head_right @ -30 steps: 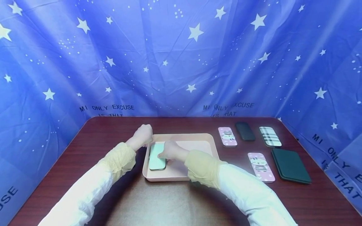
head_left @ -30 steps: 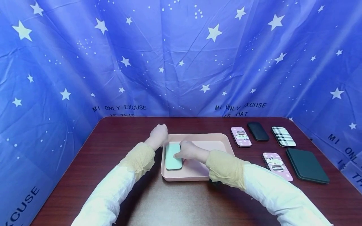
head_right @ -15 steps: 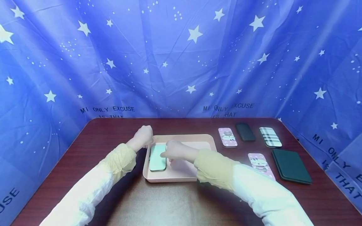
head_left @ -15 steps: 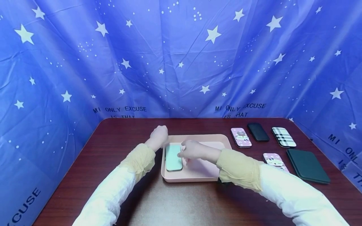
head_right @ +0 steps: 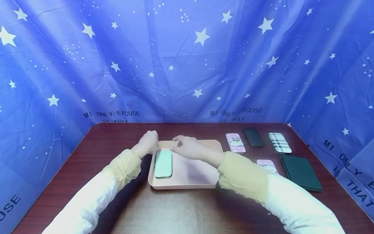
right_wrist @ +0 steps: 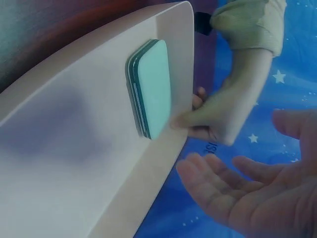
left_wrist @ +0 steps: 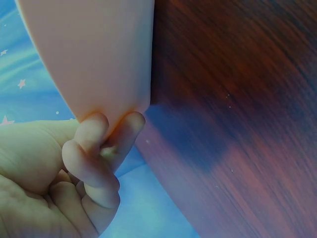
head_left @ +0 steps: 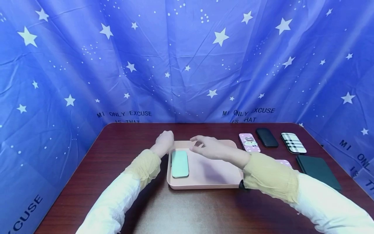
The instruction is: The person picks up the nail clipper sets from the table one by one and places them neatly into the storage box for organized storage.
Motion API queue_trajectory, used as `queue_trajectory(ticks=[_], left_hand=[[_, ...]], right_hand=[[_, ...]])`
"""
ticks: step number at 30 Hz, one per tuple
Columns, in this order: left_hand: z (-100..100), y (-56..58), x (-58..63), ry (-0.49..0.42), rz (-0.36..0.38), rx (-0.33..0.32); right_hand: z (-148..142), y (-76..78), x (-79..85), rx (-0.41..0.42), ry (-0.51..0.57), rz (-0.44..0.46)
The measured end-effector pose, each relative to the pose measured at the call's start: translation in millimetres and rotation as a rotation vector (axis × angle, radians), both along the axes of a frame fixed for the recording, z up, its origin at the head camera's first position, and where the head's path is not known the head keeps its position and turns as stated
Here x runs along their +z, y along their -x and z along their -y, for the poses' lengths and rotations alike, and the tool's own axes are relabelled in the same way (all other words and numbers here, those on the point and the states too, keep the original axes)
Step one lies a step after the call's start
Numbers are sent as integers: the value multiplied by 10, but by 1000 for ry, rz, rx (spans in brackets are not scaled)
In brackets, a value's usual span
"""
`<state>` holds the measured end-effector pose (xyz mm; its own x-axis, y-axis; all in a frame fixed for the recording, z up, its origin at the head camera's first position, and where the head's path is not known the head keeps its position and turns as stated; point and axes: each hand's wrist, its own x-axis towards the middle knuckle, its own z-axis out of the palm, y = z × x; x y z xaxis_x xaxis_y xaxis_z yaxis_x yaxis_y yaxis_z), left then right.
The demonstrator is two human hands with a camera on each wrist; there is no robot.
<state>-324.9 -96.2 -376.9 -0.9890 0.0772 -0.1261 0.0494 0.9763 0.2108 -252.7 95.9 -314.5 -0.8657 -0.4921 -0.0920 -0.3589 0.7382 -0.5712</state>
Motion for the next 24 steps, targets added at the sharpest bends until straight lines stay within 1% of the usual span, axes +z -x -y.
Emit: queue_trajectory(ticks=[6, 12, 14, 19, 22, 24], left_hand=[[-9, -6, 10, -5, -17, -3], [-14, -11, 15, 6, -18, -5], [-15, -13, 14, 11, -19, -7], [-12, -21, 15, 19, -18, -2], [-11, -24, 9, 14, -19, 4], [-12, -23, -2, 10, -21, 2]], right_hand=[[-251, -57, 129, 27, 98, -91], [-487, -139, 225, 0, 175, -174], [-557, -183, 256, -16, 162, -220], [-731, -282, 291, -64, 71, -342], [-833, -321, 278, -86, 46, -387], [-897, -358, 276, -107, 37, -399]])
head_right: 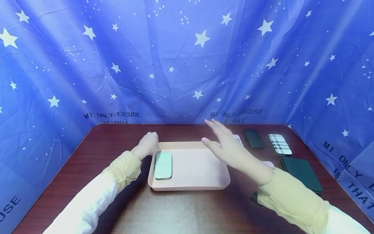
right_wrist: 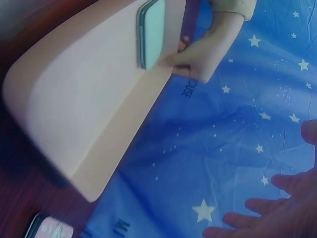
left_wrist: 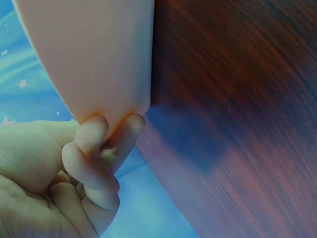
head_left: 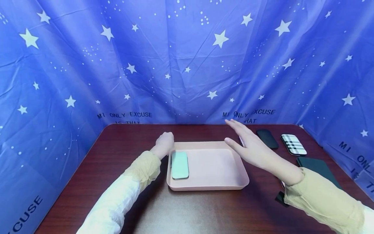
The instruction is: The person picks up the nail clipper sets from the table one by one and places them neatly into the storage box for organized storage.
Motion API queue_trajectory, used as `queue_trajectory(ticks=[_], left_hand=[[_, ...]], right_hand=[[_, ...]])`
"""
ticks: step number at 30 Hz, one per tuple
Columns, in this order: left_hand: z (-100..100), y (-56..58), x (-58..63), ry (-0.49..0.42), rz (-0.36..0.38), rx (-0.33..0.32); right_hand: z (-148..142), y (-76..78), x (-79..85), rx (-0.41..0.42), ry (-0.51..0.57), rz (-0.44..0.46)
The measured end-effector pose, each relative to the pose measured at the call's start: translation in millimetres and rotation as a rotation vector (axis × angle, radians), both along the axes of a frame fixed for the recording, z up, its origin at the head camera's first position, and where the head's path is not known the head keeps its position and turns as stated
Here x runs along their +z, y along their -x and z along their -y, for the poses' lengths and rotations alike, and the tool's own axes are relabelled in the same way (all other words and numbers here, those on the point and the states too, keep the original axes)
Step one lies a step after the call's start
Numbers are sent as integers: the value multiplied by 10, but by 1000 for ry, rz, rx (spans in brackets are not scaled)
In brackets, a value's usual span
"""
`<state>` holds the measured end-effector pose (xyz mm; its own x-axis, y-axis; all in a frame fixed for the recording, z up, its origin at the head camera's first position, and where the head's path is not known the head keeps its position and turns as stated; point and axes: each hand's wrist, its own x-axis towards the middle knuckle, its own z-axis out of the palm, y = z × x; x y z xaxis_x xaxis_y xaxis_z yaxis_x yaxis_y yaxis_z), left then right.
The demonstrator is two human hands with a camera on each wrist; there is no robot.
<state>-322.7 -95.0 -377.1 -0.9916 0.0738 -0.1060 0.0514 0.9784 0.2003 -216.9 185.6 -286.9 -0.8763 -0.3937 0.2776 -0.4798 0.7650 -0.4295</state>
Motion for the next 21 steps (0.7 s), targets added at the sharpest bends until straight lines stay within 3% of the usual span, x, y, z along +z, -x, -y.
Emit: queue_trajectory(ticks=[5, 11, 16, 21], left_hand=[[-2, 13, -21, -10, 2, -4], [-1, 42, -24, -21, 24, 13], [7, 56, -24, -17, 29, 25], [13, 51, -38, -10, 12, 7]], right_hand=[[-187, -108, 0, -56, -14, -28], [-501, -143, 20, -57, 10, -93], [-772, -175, 16, -114, 11, -47], [-1010, -219, -94, -174, -19, -1]])
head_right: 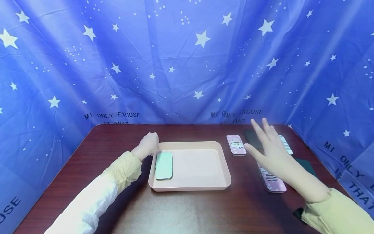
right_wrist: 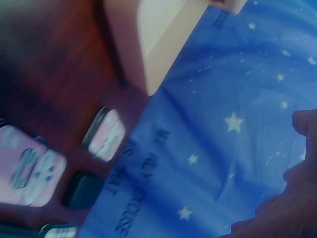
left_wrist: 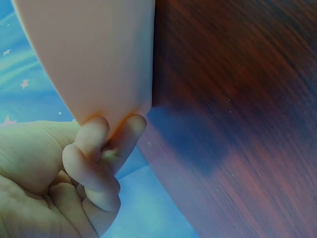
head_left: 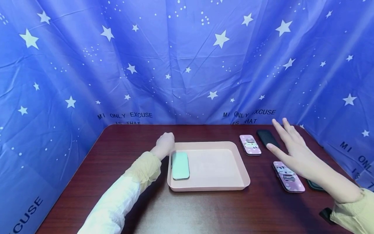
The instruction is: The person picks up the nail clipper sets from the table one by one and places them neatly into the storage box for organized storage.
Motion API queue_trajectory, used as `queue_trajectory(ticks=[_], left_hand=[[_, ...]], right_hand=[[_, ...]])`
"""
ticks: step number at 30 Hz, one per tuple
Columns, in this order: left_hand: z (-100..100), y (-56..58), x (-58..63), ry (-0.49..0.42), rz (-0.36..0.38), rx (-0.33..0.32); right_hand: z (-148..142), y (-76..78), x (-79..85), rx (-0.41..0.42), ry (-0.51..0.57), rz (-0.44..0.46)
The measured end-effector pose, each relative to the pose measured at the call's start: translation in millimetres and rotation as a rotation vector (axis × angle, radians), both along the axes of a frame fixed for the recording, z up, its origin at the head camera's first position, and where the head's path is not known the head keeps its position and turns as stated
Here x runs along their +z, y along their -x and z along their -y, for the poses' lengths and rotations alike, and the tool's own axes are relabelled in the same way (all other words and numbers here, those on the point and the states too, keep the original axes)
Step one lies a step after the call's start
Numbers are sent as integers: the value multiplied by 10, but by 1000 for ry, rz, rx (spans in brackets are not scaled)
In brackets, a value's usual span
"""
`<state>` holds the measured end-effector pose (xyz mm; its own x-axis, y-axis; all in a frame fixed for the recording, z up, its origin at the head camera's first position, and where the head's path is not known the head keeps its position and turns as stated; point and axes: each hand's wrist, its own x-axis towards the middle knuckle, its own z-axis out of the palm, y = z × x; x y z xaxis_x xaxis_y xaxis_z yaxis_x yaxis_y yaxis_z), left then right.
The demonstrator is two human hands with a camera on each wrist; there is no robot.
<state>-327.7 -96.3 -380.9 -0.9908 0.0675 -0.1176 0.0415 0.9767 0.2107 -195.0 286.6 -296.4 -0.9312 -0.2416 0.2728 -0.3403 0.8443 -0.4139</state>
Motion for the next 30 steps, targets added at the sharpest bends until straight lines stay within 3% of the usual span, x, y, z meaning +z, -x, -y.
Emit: queue_trajectory(ticks=[11, 18, 30], left_hand=[[23, -38, 22, -17, -18, -4], [16, -46, 24, -17, -15, -5], [13, -44, 23, -17, -19, -13]], right_hand=[[-407, 15, -209, -40, -9, -41], [-540, 26, -429, -59, -22, -56], [-654, 44, -889, -107, -82, 27]])
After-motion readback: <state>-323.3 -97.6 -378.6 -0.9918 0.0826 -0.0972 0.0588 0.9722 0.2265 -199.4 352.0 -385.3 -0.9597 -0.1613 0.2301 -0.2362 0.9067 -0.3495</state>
